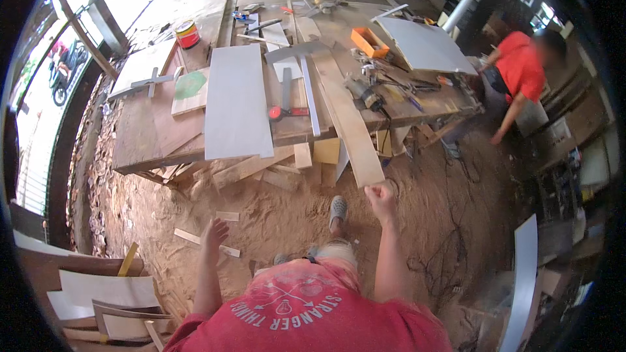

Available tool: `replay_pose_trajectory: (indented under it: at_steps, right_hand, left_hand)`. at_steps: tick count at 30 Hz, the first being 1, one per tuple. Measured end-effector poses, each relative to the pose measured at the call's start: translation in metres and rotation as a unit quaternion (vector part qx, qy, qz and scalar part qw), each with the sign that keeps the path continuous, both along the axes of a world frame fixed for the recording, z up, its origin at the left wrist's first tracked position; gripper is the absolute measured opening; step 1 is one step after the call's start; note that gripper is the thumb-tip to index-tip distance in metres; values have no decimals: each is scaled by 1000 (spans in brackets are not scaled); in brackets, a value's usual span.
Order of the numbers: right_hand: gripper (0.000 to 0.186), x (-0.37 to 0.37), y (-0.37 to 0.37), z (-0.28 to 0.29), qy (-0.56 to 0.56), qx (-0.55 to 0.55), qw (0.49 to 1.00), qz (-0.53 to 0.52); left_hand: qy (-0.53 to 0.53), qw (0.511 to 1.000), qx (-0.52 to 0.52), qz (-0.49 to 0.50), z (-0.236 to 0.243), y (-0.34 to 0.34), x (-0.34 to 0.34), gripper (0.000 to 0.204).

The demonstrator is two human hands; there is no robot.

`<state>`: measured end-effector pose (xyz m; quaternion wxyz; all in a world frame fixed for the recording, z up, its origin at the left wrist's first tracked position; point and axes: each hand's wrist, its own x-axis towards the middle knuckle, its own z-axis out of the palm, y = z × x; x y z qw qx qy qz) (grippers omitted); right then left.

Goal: The person uses a hand router to trim the edges of several long wooden strips, then uses a tape measure to check the dimensions of a smaller wooden block in a workshop.

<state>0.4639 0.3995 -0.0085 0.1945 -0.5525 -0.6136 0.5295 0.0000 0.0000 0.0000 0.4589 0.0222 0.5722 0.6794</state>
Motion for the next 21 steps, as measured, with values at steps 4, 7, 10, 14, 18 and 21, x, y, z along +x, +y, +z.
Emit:
replay_pose_trajectory:
  at_steps: [4, 7, 10, 14, 18, 21]
  right_hand:
    - [56, -97, 210, 73, -12, 173, 984, -30]
    - [69, -109, 307, 48, -98, 243, 964, -43]
    - [83, -152, 398, 48, -183, 276, 944, -7]
    - [98, -171, 450, 8, -303, 214, 923, 98]
    - [89, -187, 453, 18, -309, 185, 926, 113]
    - [73, -172, 449, 7, -277, 242, 926, 87]
  left_hand:
    - [65, 993, -52, 78, -53, 67, 4, 49]
    - [74, 972, -164, 150, -60, 74, 76, 42]
    - [41, 953, -244, 177, -6, 139, 127, 40]
    - [183, 933, -308, 37, 3, 154, 156, 44]
    - [197, 908, -369, 6, 45, 212, 167, 46]
    - [224, 913, -339, -32, 46, 263, 161, 46]
